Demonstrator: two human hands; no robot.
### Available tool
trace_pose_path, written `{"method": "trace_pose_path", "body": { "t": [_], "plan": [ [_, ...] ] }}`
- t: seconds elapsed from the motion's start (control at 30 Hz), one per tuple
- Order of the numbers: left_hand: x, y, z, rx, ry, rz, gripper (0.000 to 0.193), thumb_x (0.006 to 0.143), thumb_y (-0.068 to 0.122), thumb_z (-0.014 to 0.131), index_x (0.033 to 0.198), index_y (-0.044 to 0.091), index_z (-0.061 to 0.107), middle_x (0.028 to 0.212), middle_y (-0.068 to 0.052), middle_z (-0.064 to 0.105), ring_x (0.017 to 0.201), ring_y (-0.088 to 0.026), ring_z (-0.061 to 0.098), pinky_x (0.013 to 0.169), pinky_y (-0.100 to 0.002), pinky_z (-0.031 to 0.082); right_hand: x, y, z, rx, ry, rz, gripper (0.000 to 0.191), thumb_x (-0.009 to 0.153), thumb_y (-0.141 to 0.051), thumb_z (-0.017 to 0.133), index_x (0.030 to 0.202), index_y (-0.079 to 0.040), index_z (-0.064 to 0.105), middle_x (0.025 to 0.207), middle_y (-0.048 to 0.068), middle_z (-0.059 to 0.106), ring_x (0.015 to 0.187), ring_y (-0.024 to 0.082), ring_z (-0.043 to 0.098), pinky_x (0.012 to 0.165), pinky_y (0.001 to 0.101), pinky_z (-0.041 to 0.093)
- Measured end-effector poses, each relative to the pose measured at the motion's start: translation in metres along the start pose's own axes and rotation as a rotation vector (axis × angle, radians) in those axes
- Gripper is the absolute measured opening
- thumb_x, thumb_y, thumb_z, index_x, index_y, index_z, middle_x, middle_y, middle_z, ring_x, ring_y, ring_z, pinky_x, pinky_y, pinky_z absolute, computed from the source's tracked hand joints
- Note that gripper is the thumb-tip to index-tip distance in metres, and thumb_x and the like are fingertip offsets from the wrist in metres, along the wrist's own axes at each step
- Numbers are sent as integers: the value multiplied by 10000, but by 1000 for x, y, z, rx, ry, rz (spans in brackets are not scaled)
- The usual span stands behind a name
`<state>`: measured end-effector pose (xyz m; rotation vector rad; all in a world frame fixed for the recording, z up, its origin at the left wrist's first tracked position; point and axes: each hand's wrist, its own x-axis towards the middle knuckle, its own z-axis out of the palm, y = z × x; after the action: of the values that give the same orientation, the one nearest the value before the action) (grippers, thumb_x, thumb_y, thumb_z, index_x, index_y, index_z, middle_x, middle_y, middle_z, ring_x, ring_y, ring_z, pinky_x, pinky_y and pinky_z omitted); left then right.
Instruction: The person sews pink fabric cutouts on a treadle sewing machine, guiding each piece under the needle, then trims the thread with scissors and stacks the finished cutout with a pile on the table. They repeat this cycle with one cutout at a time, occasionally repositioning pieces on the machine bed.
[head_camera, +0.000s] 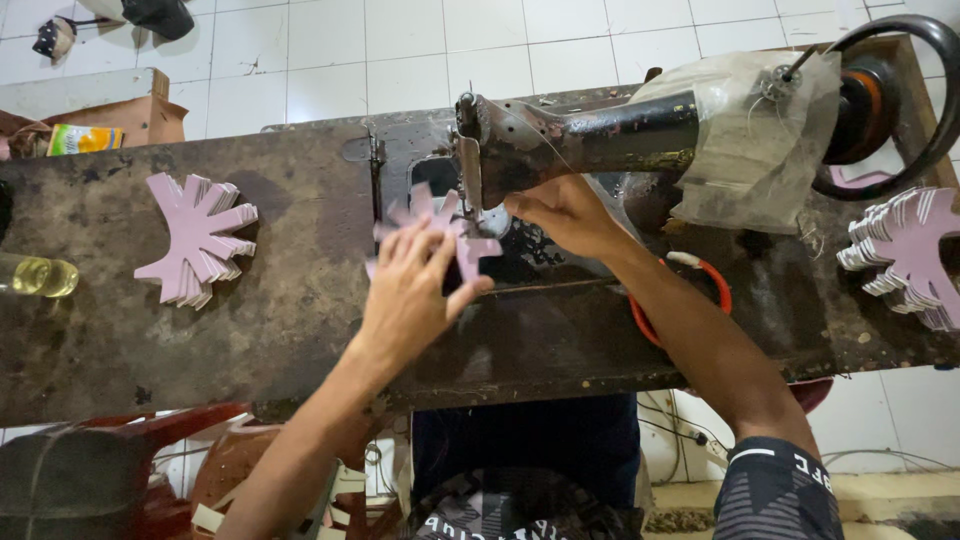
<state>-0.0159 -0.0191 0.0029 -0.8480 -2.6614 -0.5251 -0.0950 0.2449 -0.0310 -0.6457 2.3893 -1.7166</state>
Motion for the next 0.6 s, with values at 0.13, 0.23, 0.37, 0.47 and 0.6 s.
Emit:
{"method": "trace_pose_path", "body": {
  "t": [0.13,0.23,0.37,0.47,0.6],
  "plan": [
    [-3,23,-1,-69,-15,-40,691,889,566,714,1149,-73,676,1259,-261,619,1244,-416,543,1080,-501,382,1,1,2,98,28,-114,366,1031,-269,677,766,-30,594,650,-105,425,610,32,365,507,306,280],
    [-1,32,1,-87,24,-37,708,898,555,712,1174,-95,665,1306,-282,607,1217,-413,544,1068,-481,394,1,3,3,68,28,-21,301,1003,-244,694,793,-29,686,631,-102,456,602,29,385,498,288,296],
    [0,36,3,-101,28,-22,624,914,483,722,1191,-73,658,1211,-236,617,1204,-384,566,1048,-473,405,1,4,4,38,19,36,344,1028,-228,717,767,-6,683,651,-69,438,629,40,369,528,286,281],
    [-1,37,4,-89,28,-16,485,932,329,713,1233,-47,648,1150,-204,607,1157,-363,582,1024,-461,420,2,5,6,424,4,-100,231,988,-193,698,1158,-44,650,1022,-92,671,933,10,585,768,242,519],
    [1,35,8,-71,34,-44,368,907,158,687,1231,-9,646,1137,-164,605,1098,-339,591,1001,-448,441,1,5,5,123,3,-54,330,1040,-198,683,777,-35,566,704,-87,386,657,39,358,543,287,278]
  ]
}}
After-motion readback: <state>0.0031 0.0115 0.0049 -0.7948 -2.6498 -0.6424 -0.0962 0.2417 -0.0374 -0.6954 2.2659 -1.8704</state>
